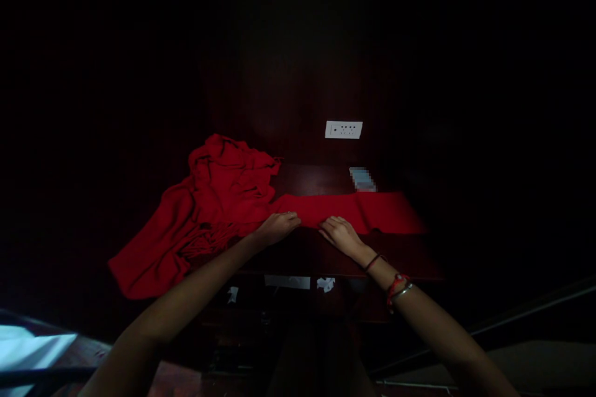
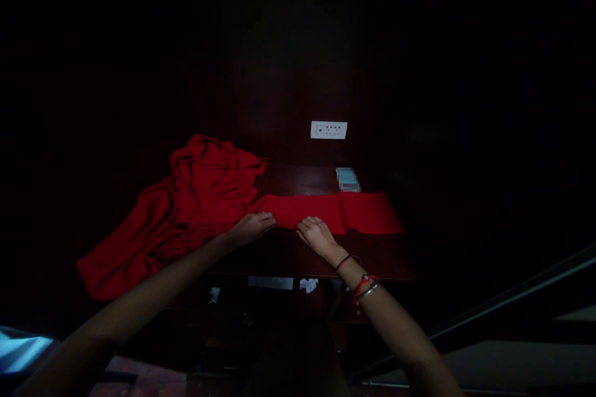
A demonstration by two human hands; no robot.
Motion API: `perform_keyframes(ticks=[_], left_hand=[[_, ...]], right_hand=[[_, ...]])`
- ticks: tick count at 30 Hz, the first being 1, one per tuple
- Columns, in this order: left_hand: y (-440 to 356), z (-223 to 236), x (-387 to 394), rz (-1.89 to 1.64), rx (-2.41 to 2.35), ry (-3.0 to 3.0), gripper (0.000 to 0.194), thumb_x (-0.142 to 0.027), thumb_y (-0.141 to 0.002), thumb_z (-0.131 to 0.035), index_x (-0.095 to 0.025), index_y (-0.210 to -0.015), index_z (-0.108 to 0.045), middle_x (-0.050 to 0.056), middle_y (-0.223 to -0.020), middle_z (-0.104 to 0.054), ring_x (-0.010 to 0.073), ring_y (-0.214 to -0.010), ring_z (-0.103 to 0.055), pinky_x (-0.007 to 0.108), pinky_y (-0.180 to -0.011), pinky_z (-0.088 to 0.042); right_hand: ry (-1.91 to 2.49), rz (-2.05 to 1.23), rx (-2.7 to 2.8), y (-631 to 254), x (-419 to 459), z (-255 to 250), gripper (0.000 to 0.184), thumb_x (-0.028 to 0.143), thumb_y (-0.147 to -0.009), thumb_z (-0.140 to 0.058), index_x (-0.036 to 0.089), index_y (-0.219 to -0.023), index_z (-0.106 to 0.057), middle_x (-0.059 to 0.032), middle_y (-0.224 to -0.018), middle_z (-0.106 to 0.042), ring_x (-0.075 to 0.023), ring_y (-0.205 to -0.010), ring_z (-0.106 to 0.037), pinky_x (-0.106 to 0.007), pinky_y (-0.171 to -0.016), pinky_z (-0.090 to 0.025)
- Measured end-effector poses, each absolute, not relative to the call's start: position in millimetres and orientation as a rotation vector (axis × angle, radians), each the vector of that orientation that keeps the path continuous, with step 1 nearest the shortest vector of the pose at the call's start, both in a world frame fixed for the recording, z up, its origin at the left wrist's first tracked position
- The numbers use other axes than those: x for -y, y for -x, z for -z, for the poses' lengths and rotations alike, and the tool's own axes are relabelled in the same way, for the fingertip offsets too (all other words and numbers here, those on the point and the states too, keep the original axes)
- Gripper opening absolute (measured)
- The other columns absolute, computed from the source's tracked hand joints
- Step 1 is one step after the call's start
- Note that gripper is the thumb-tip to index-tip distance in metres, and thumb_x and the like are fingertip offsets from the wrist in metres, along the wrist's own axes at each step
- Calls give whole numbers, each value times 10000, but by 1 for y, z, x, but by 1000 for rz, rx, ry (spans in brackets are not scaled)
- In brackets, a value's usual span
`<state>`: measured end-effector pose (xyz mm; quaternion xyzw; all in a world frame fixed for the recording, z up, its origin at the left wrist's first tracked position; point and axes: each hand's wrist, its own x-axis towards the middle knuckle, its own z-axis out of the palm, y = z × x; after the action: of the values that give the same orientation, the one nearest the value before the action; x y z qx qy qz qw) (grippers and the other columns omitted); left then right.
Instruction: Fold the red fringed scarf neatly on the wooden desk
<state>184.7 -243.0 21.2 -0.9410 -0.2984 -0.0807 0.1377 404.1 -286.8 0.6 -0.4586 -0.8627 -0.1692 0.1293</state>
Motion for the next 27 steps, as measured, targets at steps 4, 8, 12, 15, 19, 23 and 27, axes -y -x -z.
perform_keyframes(ticks=[4,8,12,15,19,23,27], left_hand=[[-186,-26,245,282,872,2741,229,-244,-888,-305,-178,-865,-523,18,-837,-545,116,-773,-522,207,-668,-390],[-187,-28,247,146,886,2727,172,-221,-855,-369,-177,-938,-513,44,-906,-553,149,-820,-533,235,-665,-410],[-186,-25,249,-15,922,2683,211,-105,-814,-369,-169,-948,-519,77,-960,-548,177,-854,-543,261,-657,-424],[-186,-26,249,13,973,2672,222,-101,-819,-349,-168,-941,-522,84,-954,-538,185,-857,-541,264,-635,-430],[-186,-26,250,-10,946,2709,230,-90,-816,-343,-166,-928,-528,82,-930,-537,178,-832,-545,258,-623,-432],[-181,-30,247,-106,864,2812,214,-109,-804,-385,-168,-934,-544,76,-935,-554,168,-813,-553,247,-637,-429],[-175,-46,231,-176,817,3055,205,-290,-793,-486,-174,-945,-562,36,-869,-588,146,-824,-545,218,-723,-415]], right_hand=[[1367,542,2512,-405,288,-1,206,196,-847,-395,165,-915,-587,-63,-830,-583,-155,-775,-492,-274,-729,-352],[1422,475,2459,-411,286,-3,228,140,-838,-386,147,-969,-573,-69,-845,-593,-159,-791,-496,-271,-752,-356],[1468,431,2475,-417,286,-6,265,97,-821,-382,127,-1026,-548,-79,-877,-604,-168,-816,-508,-280,-782,-351],[1527,436,2522,-416,290,-8,261,98,-825,-378,123,-1024,-546,-87,-866,-607,-170,-806,-517,-287,-768,-350],[1481,524,2573,-408,296,-9,243,127,-838,-381,150,-1012,-550,-79,-869,-595,-173,-814,-500,-292,-752,-339],[1416,604,2617,-402,298,-8,215,129,-830,-406,171,-965,-567,-76,-890,-574,-181,-828,-478,-300,-736,-330],[1397,616,2627,-400,299,-8,212,112,-821,-417,167,-961,-566,-68,-865,-567,-177,-816,-471,-299,-737,-322]])
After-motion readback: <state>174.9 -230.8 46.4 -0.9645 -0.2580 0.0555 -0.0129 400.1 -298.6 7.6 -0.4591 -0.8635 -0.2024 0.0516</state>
